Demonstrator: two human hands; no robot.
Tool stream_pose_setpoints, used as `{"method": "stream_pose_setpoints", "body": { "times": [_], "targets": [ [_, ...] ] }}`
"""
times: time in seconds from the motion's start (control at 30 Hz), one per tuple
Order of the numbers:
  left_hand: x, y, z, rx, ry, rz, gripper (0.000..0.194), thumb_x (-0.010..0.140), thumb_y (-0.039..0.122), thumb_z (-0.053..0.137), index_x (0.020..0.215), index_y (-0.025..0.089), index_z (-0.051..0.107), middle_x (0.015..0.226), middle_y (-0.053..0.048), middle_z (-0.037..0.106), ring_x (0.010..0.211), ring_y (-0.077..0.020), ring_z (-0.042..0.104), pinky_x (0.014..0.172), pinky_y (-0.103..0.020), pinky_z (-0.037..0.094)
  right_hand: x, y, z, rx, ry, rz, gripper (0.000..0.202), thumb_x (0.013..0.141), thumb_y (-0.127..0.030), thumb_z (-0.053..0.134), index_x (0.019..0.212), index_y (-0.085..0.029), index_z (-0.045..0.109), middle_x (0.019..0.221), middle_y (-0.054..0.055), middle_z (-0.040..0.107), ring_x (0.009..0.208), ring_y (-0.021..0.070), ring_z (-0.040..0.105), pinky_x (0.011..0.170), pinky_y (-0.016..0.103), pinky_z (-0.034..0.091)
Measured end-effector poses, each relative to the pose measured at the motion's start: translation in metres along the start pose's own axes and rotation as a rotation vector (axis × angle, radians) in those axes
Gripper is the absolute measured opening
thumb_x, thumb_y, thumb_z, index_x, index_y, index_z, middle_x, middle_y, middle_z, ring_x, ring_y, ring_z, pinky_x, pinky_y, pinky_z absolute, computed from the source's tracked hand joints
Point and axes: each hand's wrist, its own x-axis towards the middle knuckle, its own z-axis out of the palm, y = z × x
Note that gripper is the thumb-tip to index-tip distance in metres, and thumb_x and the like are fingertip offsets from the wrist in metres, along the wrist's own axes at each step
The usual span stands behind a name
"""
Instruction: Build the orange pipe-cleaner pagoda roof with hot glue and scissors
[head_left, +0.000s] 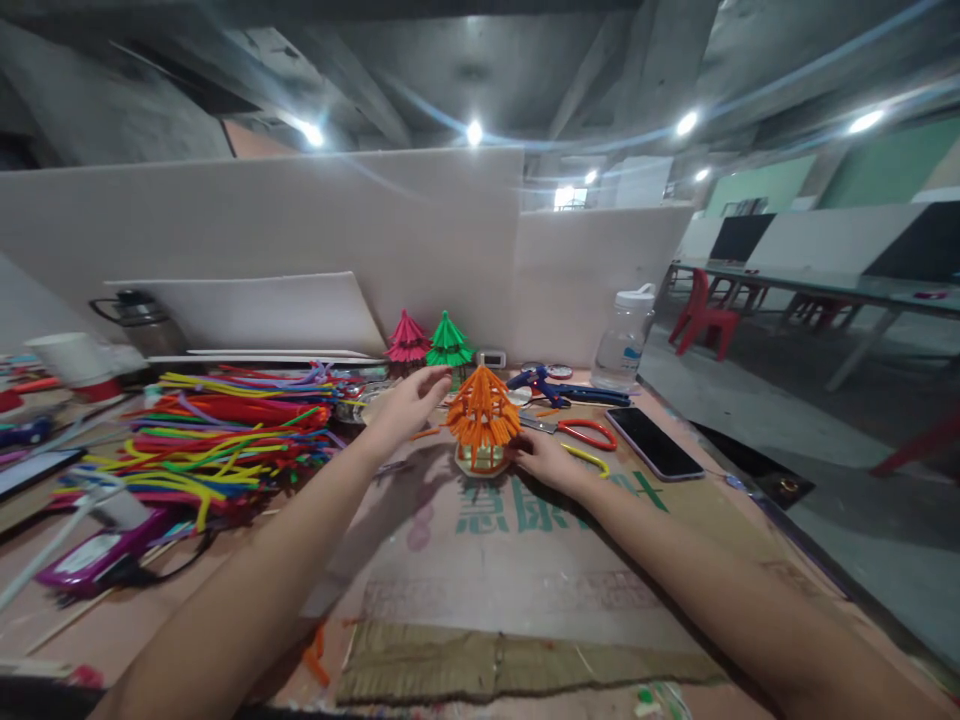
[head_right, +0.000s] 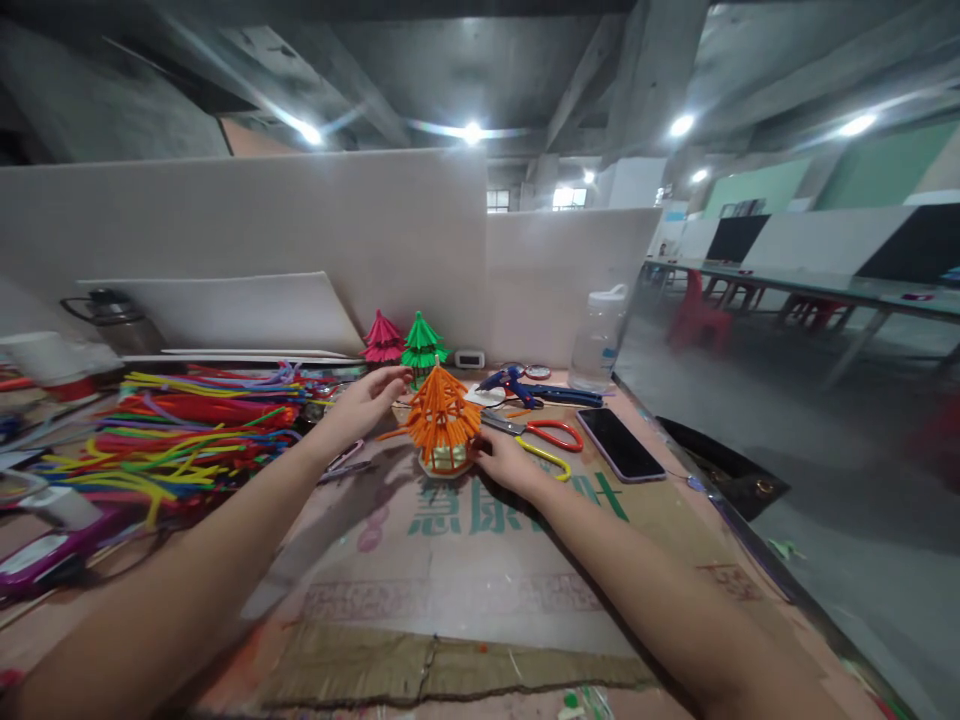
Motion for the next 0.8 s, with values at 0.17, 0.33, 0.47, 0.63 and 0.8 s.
{"method": "stream_pose_setpoints", "body": {
  "times": [0.17,0.33,0.47,0.63,0.8],
  "targets": [
    [-0.036,-0.040,0.007,-0.041,-0.041,-0.107,0.091,0.074,0.050,0.073,0.146,0.012,0.034,0.142,-0.024,0.052,0.122,-0.0320,0.059,0.102,-0.051,0.047,-0.006,-0.009,-0.031,0.196,-0.099,0.133,0.022,0.073,-0.021,0.075,0.094,-0.014,0.070,0.083,0.004,0.073,0.074,0.0161,0.068,0.072,0.029,0.055],
    [-0.051,-0.058,0.039,-0.078,-0.124,-0.130,0.079,0.067,0.033,0.081,0.135,0.014,0.046,0.131,-0.020,0.062,0.120,-0.0324,0.060,0.104,-0.052,0.046,-0.013,-0.021,-0.043,0.356,-0.211,0.233,0.039,0.075,-0.047,0.079,0.090,-0.011,0.073,0.073,0.006,0.071,0.059,0.0128,0.065,0.053,0.022,0.050],
    [-0.052,-0.060,0.058,-0.137,-0.157,-0.077,0.063,0.068,0.030,0.080,0.122,0.014,0.053,0.123,-0.016,0.066,0.115,-0.0279,0.063,0.102,-0.043,0.049,-0.014,-0.026,-0.022,0.475,-0.181,0.265,0.046,0.075,-0.058,0.075,0.079,-0.012,0.070,0.076,0.010,0.073,0.065,0.0164,0.069,0.063,0.029,0.057],
    [-0.054,-0.060,0.064,-0.129,-0.116,-0.042,0.055,0.070,0.034,0.079,0.116,0.016,0.056,0.119,-0.014,0.067,0.115,-0.0290,0.062,0.103,-0.046,0.048,-0.012,-0.025,-0.001,0.549,0.044,0.260,0.035,0.077,-0.052,0.075,0.078,-0.018,0.066,0.075,0.006,0.072,0.063,0.0147,0.066,0.065,0.029,0.058],
    [-0.059,-0.061,0.065,-0.058,-0.025,-0.035,0.055,0.072,0.032,0.078,0.118,0.016,0.053,0.121,-0.015,0.065,0.113,-0.0289,0.062,0.103,-0.046,0.047,-0.007,-0.017,-0.010,0.481,0.198,0.219,0.041,0.074,-0.057,0.074,0.067,-0.019,0.060,0.060,0.004,0.064,0.050,0.0142,0.058,0.052,0.029,0.054]
  ]
}}
